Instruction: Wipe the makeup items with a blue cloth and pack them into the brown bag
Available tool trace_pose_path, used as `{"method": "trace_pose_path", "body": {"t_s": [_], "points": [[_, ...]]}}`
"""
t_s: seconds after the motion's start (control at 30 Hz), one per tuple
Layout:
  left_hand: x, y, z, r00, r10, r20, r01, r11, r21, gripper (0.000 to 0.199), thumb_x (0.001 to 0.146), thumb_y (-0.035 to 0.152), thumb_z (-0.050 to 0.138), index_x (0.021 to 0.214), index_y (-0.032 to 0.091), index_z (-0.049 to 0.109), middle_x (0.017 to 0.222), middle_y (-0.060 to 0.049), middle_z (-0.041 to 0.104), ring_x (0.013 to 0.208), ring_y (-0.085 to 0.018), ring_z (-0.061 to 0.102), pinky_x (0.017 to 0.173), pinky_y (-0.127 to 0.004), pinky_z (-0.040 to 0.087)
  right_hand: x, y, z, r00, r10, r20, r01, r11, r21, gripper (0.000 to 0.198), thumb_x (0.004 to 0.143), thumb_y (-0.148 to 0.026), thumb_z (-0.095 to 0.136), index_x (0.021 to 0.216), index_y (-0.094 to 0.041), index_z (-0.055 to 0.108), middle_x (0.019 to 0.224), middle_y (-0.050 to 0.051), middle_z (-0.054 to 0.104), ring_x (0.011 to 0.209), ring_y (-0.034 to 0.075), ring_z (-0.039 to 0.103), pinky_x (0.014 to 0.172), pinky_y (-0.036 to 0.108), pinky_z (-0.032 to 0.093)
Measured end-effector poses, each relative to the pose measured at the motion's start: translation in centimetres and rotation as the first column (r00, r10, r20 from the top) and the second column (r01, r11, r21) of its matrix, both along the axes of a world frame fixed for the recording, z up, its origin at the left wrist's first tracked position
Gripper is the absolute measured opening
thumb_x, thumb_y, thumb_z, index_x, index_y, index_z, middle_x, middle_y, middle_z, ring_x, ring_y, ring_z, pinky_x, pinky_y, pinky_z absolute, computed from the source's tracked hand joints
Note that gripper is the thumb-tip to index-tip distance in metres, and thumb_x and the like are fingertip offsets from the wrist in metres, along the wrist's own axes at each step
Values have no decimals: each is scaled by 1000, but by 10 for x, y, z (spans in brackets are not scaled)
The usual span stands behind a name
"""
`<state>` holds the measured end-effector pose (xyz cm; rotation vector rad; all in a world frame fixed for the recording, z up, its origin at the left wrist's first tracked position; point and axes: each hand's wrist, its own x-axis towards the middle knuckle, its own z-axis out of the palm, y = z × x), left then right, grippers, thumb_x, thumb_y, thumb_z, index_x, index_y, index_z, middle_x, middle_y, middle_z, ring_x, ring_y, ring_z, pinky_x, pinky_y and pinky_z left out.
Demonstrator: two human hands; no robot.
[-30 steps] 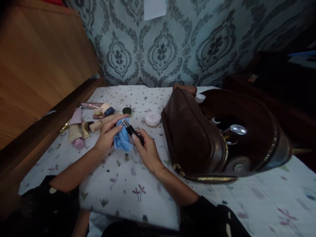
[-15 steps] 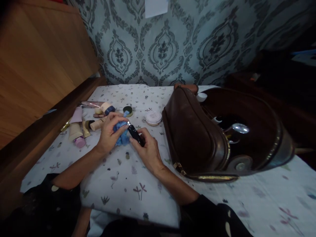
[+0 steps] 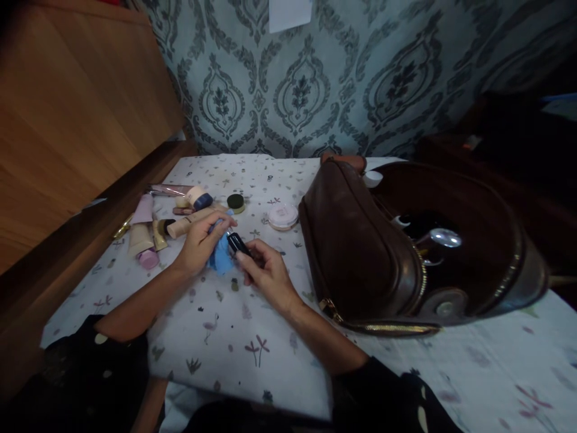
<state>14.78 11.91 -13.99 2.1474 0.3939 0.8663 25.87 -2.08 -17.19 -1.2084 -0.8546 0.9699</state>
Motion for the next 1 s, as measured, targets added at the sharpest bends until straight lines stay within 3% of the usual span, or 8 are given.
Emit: {"method": "trace_pose_path", "body": {"t_s": [0.2, 0.27, 0.37, 0.57, 0.7, 0.83, 0.93, 1.0], "points": [[0, 0, -3, 997, -41, 68, 57, 964, -258, 32, 92, 49, 59, 99, 19, 67, 91, -3, 68, 84, -18, 62, 79, -28, 49, 0, 0, 3, 960, 95, -264, -108, 993, -36, 43, 75, -59, 74, 82, -19, 58, 67, -1, 65, 46, 10, 53, 41, 21, 37], [2, 0, -6, 992, -40, 120, 87, 904, -419, 33, 88, 48, 65, 105, 20, 65, 91, -3, 69, 80, -17, 62, 73, -27, 50, -1, 1, 2, 949, 115, -293, -131, 991, -35, 45, 75, -61, 74, 79, -18, 59, 66, 0, 65, 47, 10, 54, 41, 22, 39], [5, -2, -9, 984, -39, 172, 141, 760, -634, 41, 80, 48, 74, 108, 21, 61, 90, -3, 70, 72, -16, 64, 64, -26, 52, -2, 0, 2, 944, 124, -307, -141, 989, -34, 49, 75, -64, 72, 75, -17, 60, 60, 1, 63, 46, 11, 54, 42, 22, 42], [8, -6, -3, 967, -70, 246, 240, 576, -781, 45, 70, 45, 84, 98, 19, 60, 82, -1, 71, 60, -13, 64, 56, -25, 55, -2, -2, 11, 839, 162, -520, -218, 975, -47, 43, 75, -55, 78, 74, -17, 59, 58, -3, 55, 41, 6, 40, 35, 19, 31], [8, -6, 0, 954, -49, 297, 268, 586, -764, 45, 68, 42, 86, 95, 17, 62, 79, -1, 72, 63, -13, 66, 57, -22, 55, 0, -2, 12, 871, 173, -459, -219, 975, -47, 47, 78, -63, 70, 79, -19, 55, 55, -3, 57, 36, 7, 40, 34, 20, 30], [9, -3, -2, 958, 32, 284, 200, 634, -747, 43, 68, 41, 86, 95, 17, 63, 77, -2, 73, 64, -14, 67, 58, -22, 55, 0, 0, 6, 970, 65, -234, -81, 995, -62, 57, 68, -61, 79, 99, -23, 50, 62, -5, 63, 42, 10, 51, 39, 20, 35], [10, -3, -2, 959, 77, 273, 164, 636, -754, 44, 66, 40, 88, 93, 17, 62, 75, -2, 73, 62, -14, 66, 57, -22, 54, 0, 2, 1, 992, -3, -130, -4, 998, -57, 53, 65, -50, 85, 93, -23, 48, 62, -9, 59, 44, 7, 48, 42, 19, 33], [10, -4, -2, 959, 78, 272, 163, 632, -757, 44, 65, 40, 88, 91, 17, 61, 75, -2, 73, 60, -13, 66, 56, -22, 53, 0, 2, 0, 987, 3, -161, -8, 999, -31, 48, 69, -51, 82, 89, -22, 50, 63, -8, 60, 48, 7, 50, 46, 20, 36]]}}
